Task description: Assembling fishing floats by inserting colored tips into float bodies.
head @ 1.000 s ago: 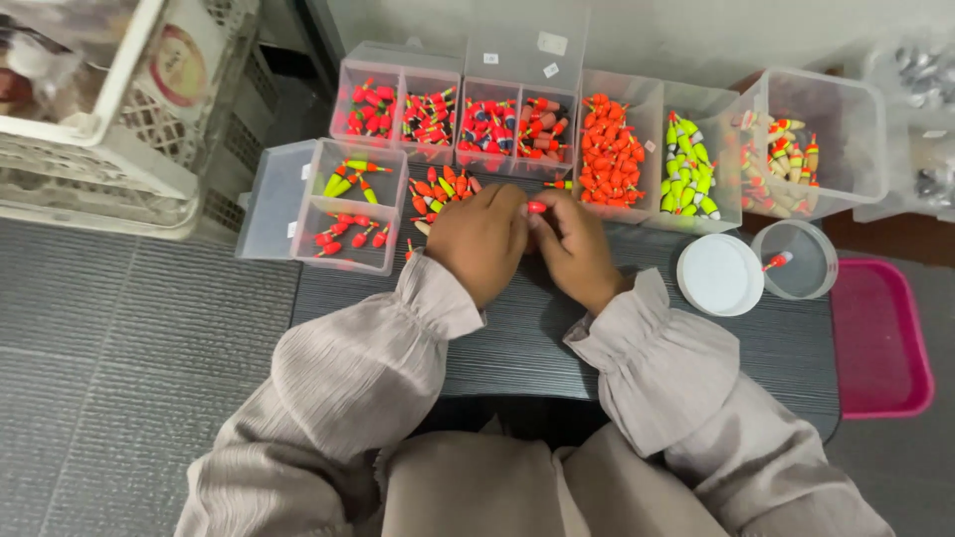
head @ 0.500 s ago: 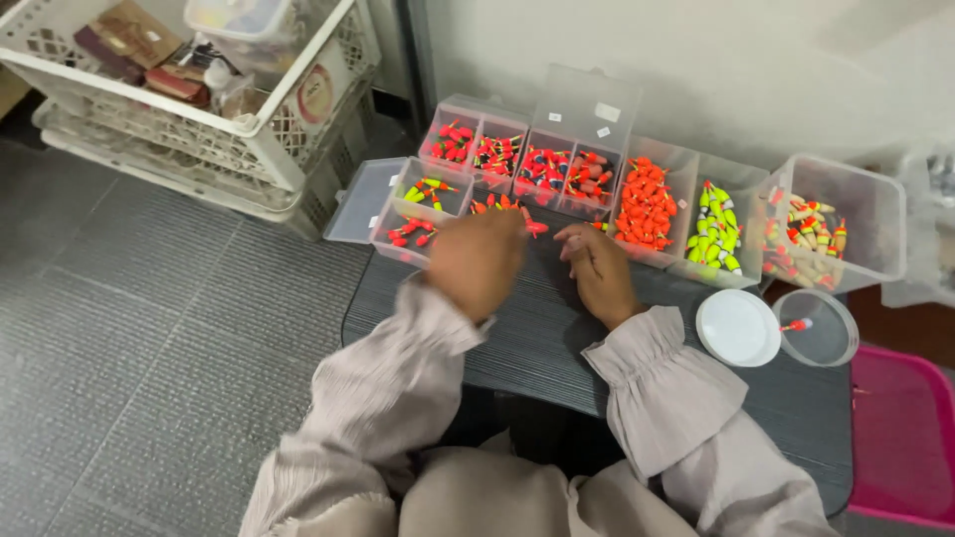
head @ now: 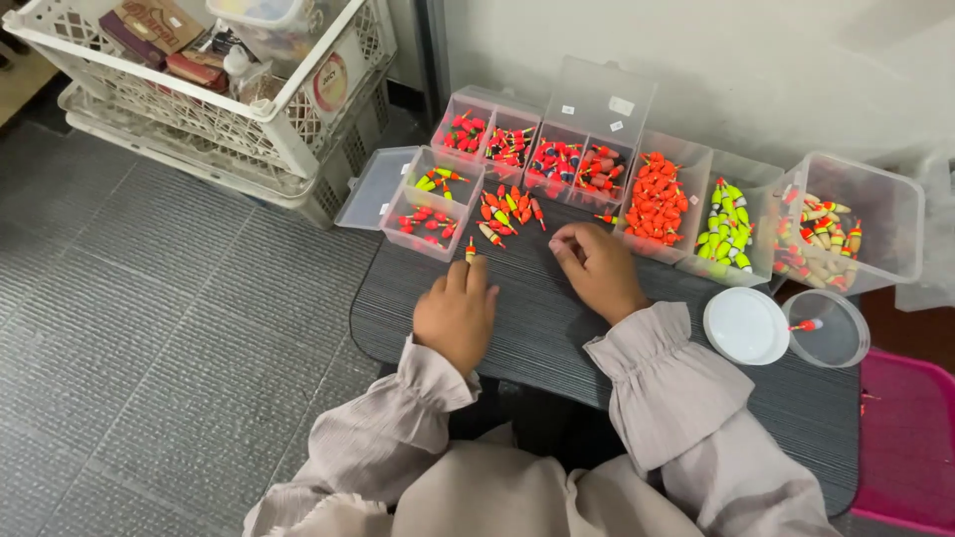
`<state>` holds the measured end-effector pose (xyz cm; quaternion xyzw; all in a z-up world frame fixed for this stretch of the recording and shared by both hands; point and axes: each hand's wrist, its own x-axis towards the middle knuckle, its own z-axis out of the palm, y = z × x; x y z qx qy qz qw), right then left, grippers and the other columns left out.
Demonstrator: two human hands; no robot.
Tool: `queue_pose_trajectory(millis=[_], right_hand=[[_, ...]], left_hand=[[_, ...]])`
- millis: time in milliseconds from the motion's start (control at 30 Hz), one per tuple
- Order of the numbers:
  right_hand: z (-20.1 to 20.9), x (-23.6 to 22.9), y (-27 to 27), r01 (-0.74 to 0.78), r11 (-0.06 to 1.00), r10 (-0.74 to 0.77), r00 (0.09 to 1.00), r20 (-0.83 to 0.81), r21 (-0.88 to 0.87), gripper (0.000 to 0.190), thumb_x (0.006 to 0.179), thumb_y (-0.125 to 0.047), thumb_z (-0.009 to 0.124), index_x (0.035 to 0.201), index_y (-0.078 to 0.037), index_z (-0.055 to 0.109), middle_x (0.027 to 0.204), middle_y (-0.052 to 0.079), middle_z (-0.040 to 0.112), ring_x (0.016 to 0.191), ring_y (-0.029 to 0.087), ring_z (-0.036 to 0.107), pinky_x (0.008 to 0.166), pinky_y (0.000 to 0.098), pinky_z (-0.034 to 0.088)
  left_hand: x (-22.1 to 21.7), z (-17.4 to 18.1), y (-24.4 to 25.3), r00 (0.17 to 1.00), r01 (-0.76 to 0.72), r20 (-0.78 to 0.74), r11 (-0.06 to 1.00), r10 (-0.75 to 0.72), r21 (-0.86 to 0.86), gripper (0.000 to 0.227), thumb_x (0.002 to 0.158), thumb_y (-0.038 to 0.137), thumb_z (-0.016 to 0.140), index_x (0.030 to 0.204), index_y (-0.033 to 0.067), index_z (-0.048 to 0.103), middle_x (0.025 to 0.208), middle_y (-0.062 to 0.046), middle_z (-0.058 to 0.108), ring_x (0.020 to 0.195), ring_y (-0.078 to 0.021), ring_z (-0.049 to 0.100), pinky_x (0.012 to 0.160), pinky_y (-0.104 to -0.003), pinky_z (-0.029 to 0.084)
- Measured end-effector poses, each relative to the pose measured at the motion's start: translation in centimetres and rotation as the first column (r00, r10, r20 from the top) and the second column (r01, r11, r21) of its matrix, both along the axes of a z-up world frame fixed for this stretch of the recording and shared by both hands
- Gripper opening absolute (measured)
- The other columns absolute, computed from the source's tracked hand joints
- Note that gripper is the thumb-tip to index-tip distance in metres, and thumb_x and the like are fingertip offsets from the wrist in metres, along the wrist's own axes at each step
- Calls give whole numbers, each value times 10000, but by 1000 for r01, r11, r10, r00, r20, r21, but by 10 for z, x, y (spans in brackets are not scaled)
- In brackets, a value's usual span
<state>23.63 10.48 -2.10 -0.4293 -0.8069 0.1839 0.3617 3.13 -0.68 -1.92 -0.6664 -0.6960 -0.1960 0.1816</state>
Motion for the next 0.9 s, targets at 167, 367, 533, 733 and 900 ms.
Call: queue_pose_trajectory(millis=[167,367,533,733,900], right_hand=[[-2,0,0,5,1000,-5,1000,-13,11,120,977,-236,684,1046,-140,704,769,48,674,639,230,639,591,347,526],[14,-6,-6,-78,995,75,996,49,57,135,926,-215,723,1039,-142,710,792,67,688,729,295,666,675,410,541],[12,-3,-9,-182,980,162,965,204,82,179,961,-282,648,1088,-175,713,904,84,686,884,329,664,792,450,544],[2,2,-3,-94,995,95,994,48,-27,196,1049,-267,547,1071,-130,685,871,102,665,865,346,684,756,427,552],[-10,3,0,-55,998,56,997,57,-20,188,1051,-280,534,1103,-187,689,855,47,640,831,277,686,737,385,557]], left_hand=[[14,-3,5,992,-120,-44,992,119,-32,475,821,349,752,1238,143,658,1052,-40,668,723,-197,714,562,-337,584],[18,-8,17,1000,-6,13,997,7,-78,257,807,195,752,1052,179,675,979,-1,705,776,-195,725,590,-329,575],[20,8,41,862,275,490,933,-133,-231,173,916,90,640,1078,148,658,952,-88,721,869,-331,738,729,-429,590],[13,14,83,626,456,753,879,-204,-140,231,921,118,672,1122,232,683,1014,-45,709,981,-321,723,826,-444,567],[13,21,87,425,514,901,842,-88,-161,230,1052,275,516,1130,184,713,924,-117,719,805,-253,720,783,-400,585]])
